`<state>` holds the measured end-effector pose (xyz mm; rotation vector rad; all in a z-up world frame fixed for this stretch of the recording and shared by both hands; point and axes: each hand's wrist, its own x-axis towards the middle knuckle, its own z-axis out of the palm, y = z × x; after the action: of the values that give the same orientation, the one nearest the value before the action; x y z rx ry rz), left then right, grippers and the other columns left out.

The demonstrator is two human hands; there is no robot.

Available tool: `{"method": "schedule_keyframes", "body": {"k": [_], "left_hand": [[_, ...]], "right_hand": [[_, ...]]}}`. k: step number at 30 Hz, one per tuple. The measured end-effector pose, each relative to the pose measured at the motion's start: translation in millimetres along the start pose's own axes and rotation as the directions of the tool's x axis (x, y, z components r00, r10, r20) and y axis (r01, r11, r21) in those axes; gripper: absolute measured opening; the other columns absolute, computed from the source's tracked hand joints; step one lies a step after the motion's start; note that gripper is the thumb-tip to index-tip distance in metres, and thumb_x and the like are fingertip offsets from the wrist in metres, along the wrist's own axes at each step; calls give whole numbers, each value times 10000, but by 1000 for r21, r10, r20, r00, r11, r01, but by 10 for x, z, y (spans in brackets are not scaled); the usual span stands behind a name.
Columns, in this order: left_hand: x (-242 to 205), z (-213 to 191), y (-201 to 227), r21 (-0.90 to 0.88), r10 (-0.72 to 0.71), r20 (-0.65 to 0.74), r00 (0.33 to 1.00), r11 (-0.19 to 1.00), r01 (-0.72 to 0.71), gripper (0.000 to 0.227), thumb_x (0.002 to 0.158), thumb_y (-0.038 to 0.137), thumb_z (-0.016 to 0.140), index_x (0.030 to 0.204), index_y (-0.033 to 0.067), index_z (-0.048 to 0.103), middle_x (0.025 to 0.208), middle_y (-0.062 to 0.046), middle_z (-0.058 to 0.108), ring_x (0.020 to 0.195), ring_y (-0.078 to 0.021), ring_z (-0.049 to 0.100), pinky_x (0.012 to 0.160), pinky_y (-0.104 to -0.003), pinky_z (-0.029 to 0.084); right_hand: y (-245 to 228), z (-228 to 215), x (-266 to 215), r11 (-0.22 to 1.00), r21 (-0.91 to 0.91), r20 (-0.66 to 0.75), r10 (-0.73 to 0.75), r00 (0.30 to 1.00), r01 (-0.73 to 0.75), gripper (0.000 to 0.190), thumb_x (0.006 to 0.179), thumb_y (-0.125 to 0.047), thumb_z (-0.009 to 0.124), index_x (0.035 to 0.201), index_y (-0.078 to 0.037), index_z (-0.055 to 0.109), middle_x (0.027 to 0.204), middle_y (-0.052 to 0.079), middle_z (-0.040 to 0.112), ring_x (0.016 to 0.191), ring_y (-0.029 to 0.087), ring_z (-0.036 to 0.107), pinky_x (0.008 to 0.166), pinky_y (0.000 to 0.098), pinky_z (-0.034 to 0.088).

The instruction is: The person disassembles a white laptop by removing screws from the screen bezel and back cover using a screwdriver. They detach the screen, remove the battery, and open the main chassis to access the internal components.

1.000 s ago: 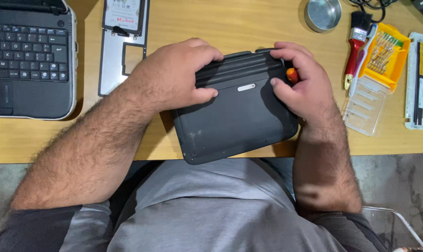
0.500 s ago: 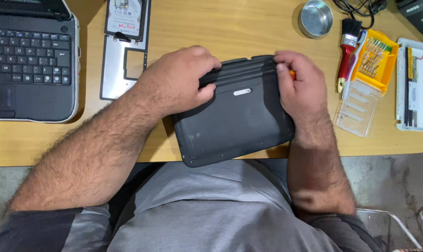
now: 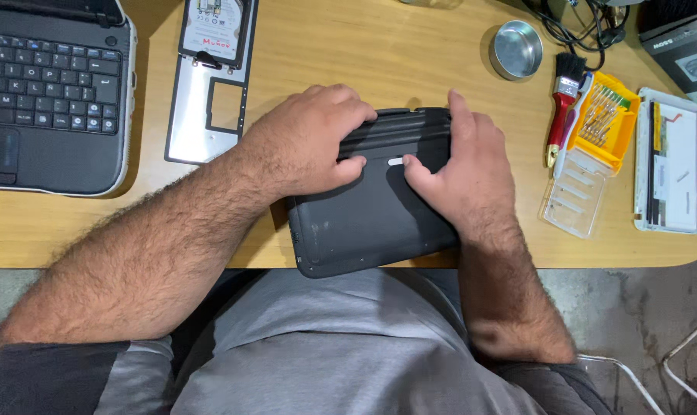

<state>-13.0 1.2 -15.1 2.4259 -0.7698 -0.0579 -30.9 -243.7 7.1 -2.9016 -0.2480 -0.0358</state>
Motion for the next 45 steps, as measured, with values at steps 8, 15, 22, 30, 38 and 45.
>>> {"method": "schedule_keyframes", "body": {"k": [8, 15, 22, 30, 38, 45], "left_hand": [[-4, -141, 96, 5, -34, 16, 999, 999, 34, 674, 767, 404, 823, 1350, 133, 621, 1258, -65, 618, 1078, -339, 595, 835, -498, 504], [-30, -76, 217, 320, 67, -55, 996, 946, -47, 355, 798, 306, 776, 1085, 142, 646, 1012, -50, 679, 919, -311, 606, 580, -478, 552], [-78, 124, 419, 638, 310, -257, 915, 766, -81, 127, 843, 265, 708, 924, 238, 613, 919, 18, 593, 805, -190, 619, 487, -332, 553], [69, 188, 409, 588, 257, -260, 931, 807, -58, 339, 725, 386, 793, 941, 226, 587, 893, 36, 620, 755, -203, 626, 496, -376, 501], [570, 21, 578, 429, -22, 79, 997, 903, -14, 219, 810, 164, 716, 1012, 126, 639, 891, -61, 709, 812, -325, 682, 579, -495, 561], [569, 115, 658, 445, 119, 87, 989, 884, -145, 169, 867, 113, 726, 943, 70, 582, 802, -172, 656, 785, -371, 736, 625, -490, 626]], "right_hand": [[-54, -63, 55, 988, 155, -11, -2, 1000, 4, 913, 771, -346, 732, 1566, -75, 373, 1257, 197, 589, 1211, 416, 509, 1015, 509, 434], [46, 60, 58, 979, 160, -128, -106, 986, 126, 822, 760, -305, 749, 1481, -32, 461, 1312, 198, 606, 1219, 385, 537, 1075, 464, 398], [54, 69, 75, 977, 141, -139, -138, 981, 158, 837, 755, -311, 753, 1475, 1, 462, 1320, 210, 625, 1211, 393, 564, 1073, 471, 402], [67, 67, 58, 972, 143, -158, -165, 974, 188, 801, 763, -310, 706, 1458, 20, 482, 1374, 213, 614, 1249, 397, 557, 1093, 491, 392], [26, 12, 38, 981, 176, -105, -68, 992, 85, 812, 779, -438, 750, 1449, -57, 493, 1259, 213, 619, 1184, 415, 532, 1023, 501, 426], [165, 158, 60, 980, 192, -85, -29, 996, 44, 885, 768, -545, 819, 1491, -206, 437, 1201, 156, 579, 1244, 365, 582, 1179, 454, 353]]}}
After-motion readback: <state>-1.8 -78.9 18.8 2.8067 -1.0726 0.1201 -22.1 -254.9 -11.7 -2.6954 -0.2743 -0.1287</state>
